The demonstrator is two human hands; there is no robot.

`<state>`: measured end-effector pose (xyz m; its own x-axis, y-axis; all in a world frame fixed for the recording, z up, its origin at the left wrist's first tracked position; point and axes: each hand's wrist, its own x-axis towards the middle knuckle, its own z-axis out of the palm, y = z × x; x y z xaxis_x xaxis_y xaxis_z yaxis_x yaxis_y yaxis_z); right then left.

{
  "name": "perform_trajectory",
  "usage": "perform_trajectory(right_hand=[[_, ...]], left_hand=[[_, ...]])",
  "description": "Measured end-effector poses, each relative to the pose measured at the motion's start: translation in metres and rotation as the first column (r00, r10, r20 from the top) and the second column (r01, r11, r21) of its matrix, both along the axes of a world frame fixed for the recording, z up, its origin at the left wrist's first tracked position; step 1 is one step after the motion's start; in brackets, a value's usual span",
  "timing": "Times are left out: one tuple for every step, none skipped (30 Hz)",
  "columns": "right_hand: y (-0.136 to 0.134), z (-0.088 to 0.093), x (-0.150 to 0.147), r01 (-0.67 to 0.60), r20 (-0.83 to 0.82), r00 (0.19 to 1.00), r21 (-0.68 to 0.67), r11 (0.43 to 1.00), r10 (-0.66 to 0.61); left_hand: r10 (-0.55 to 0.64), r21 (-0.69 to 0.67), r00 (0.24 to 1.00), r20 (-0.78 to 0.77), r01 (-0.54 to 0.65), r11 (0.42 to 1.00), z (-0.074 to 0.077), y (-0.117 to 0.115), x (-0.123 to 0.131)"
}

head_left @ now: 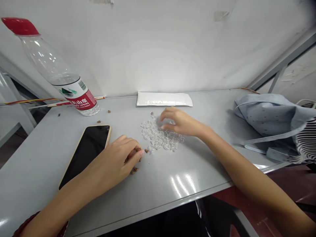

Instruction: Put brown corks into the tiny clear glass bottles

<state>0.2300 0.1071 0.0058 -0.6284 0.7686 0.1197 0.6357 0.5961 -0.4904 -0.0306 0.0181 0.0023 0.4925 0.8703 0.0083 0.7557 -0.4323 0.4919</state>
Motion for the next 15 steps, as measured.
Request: perform_trajectory(right_hand=[[0.004, -0.001, 0.005, 0.055, -0.022, 0.998, 0.028, 0.998, -0.054], [0.009, -0.002, 0.01, 0.119, -0.034, 0.993, 0.062, 0.991, -0.117], [0.013, -0.004, 0.015, 0.171, -0.036, 0.985, 0.085, 0.982, -0.169], [0.018, -0.006, 0.018, 0.2, -0.02, 0.98, 0.09, 0.976, -0.199], [0.022, -0.008, 0.021, 0.212, 0.009, 0.977, 0.089, 0.973, -0.214], [0.026, -0.011, 0.023, 0.213, 0.053, 0.975, 0.084, 0.974, -0.217], [0.029, -0.014, 0.024, 0.209, 0.105, 0.97, 0.085, 0.974, -0.218], [0.031, -0.016, 0.023, 0.207, 0.155, 0.963, 0.094, 0.974, -0.219], [0.033, -0.018, 0.022, 0.206, 0.2, 0.954, 0.109, 0.972, -0.224], [0.033, -0.018, 0.021, 0.207, 0.233, 0.944, 0.13, 0.97, -0.233], [0.033, -0.018, 0.018, 0.209, 0.255, 0.936, 0.153, 0.966, -0.243], [0.031, -0.017, 0.015, 0.21, 0.266, 0.931, 0.173, 0.962, -0.251], [0.027, -0.014, 0.011, 0.208, 0.274, 0.927, 0.192, 0.959, -0.256], [0.021, -0.011, 0.006, 0.2, 0.278, 0.926, 0.21, 0.957, -0.255], [0.014, -0.007, 0.0, 0.188, 0.275, 0.929, 0.227, 0.955, -0.248]], left_hand=[[0.001, -0.017, 1.0, 0.002, -0.001, 1.0, 0.0, 0.0, 0.0], [0.006, -0.023, 1.0, 0.004, -0.006, 1.0, 0.0, 0.0, 0.0], [0.013, -0.019, 1.0, 0.007, -0.012, 1.0, 0.0, 0.0, 0.0], [0.024, -0.013, 1.0, 0.009, -0.024, 1.0, 0.0, 0.0, 0.0], [0.04, -0.008, 0.999, 0.009, -0.04, 0.999, 0.0, 0.0, 0.0], [0.057, -0.002, 0.998, 0.009, -0.057, 0.998, -0.001, 0.001, 0.0], [0.075, 0.01, 0.997, 0.008, -0.076, 0.997, -0.002, 0.001, -0.001], [0.09, 0.028, 0.996, 0.007, -0.09, 0.996, -0.003, 0.002, -0.002], [0.099, 0.05, 0.995, 0.007, -0.099, 0.994, -0.004, 0.002, -0.003], [0.106, 0.072, 0.994, 0.009, -0.106, 0.992, -0.005, 0.003, -0.004], [0.112, 0.092, 0.994, 0.013, -0.112, 0.989, -0.005, 0.003, -0.004], [0.119, 0.107, 0.993, 0.021, -0.121, 0.987, -0.004, 0.004, -0.004], [0.128, 0.113, 0.991, 0.029, -0.13, 0.985, -0.003, 0.004, -0.003], [0.138, 0.115, 0.99, 0.037, -0.142, 0.983, -0.002, 0.004, -0.002], [0.151, 0.116, 0.987, 0.049, -0.156, 0.981, 0.0, 0.003, -0.001]])
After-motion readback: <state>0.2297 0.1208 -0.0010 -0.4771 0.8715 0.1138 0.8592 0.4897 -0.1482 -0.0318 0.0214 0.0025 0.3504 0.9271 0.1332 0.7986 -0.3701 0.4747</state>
